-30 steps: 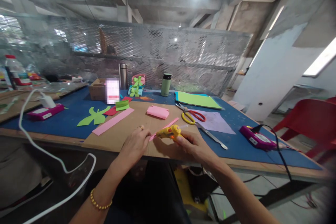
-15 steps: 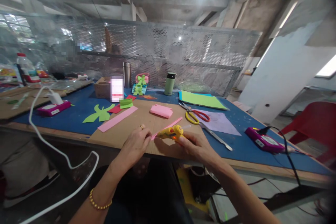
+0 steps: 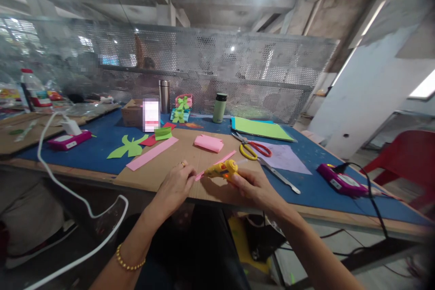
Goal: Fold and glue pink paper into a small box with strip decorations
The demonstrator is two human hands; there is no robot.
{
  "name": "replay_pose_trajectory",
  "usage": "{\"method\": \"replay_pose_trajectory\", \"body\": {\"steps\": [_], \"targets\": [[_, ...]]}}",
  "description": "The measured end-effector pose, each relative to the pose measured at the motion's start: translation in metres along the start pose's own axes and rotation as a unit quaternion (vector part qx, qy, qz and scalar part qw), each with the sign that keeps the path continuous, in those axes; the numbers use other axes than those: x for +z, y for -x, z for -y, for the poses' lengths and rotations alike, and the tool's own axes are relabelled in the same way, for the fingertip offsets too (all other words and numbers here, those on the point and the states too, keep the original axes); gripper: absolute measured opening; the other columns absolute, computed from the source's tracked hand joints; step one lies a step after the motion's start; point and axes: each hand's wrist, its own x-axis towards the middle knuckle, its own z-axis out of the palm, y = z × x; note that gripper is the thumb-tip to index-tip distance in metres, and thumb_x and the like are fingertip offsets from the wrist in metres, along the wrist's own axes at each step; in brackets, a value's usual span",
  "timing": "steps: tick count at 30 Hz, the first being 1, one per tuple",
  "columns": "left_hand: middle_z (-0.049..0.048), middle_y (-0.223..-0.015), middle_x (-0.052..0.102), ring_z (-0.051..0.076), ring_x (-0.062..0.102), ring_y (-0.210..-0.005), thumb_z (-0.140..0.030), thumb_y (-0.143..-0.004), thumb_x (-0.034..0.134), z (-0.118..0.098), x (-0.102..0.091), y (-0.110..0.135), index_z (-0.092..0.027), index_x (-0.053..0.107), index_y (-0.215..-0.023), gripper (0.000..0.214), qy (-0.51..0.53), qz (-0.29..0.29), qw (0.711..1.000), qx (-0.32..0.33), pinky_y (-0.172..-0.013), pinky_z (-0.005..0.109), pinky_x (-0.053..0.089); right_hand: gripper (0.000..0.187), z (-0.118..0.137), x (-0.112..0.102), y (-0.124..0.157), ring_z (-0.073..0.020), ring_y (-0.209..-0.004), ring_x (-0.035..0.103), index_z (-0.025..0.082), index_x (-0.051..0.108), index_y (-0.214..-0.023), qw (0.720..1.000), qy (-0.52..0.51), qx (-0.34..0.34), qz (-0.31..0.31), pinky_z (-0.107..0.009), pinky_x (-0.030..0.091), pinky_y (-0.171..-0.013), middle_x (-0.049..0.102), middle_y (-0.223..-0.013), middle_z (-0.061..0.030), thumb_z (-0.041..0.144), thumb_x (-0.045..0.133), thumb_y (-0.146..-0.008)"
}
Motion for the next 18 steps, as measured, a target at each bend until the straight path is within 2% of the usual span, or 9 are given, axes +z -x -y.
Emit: {"method": "replay_pose_trajectory", "body": {"steps": [4, 9, 16, 18], "targets": [[0.0039, -0.091, 0.061, 0.020, 0.058, -0.087, -0.015, -0.093, 0.051, 0.001, 0.001, 0.000, -0.020, 0.063, -0.088, 0.013, 0.002, 0.002, 1.000, -0.001, -0.077, 0.032, 0.042, 0.053, 0.001, 0.003, -0.002, -0.0135, -0.058, 0.042, 0.019, 0.064, -0.081, 1.000, 0.006, -0.014, 0.024, -0.027, 0.026, -0.052, 0.047, -0.063, 0.0015, 0.068, 0.046, -0.091], [0.0037, -0.090, 0.060, 0.019, 0.058, -0.086, -0.014, -0.093, 0.051, 0.001, 0.001, 0.000, -0.020, 0.062, -0.085, 0.015, 0.012, -0.002, 1.000, -0.002, -0.077, 0.031, 0.042, 0.051, -0.002, 0.002, -0.003, -0.0141, -0.062, 0.042, 0.019, 0.068, -0.087, 1.000, 0.017, -0.017, 0.000, -0.026, 0.027, -0.054, 0.049, -0.068, 0.0004, 0.066, 0.048, -0.091], [0.0037, -0.090, 0.059, 0.018, 0.058, -0.087, -0.010, -0.091, 0.048, 0.002, -0.002, 0.000, -0.019, 0.063, -0.087, 0.018, 0.038, 0.005, 0.999, 0.012, -0.080, 0.031, 0.043, 0.051, 0.009, 0.004, 0.002, -0.0135, -0.060, 0.040, 0.018, 0.063, -0.082, 0.999, 0.001, -0.024, 0.048, -0.027, 0.026, -0.054, 0.046, -0.066, 0.0010, 0.065, 0.045, -0.093], [0.0039, -0.090, 0.059, 0.018, 0.058, -0.087, -0.009, -0.091, 0.046, 0.001, -0.003, 0.001, -0.019, 0.063, -0.087, 0.020, 0.039, 0.006, 0.999, 0.013, -0.081, 0.031, 0.043, 0.051, 0.007, 0.004, 0.002, -0.0137, -0.060, 0.042, 0.018, 0.064, -0.081, 0.999, 0.004, -0.022, 0.028, -0.027, 0.026, -0.053, 0.047, -0.065, 0.0010, 0.065, 0.047, -0.092]]}}
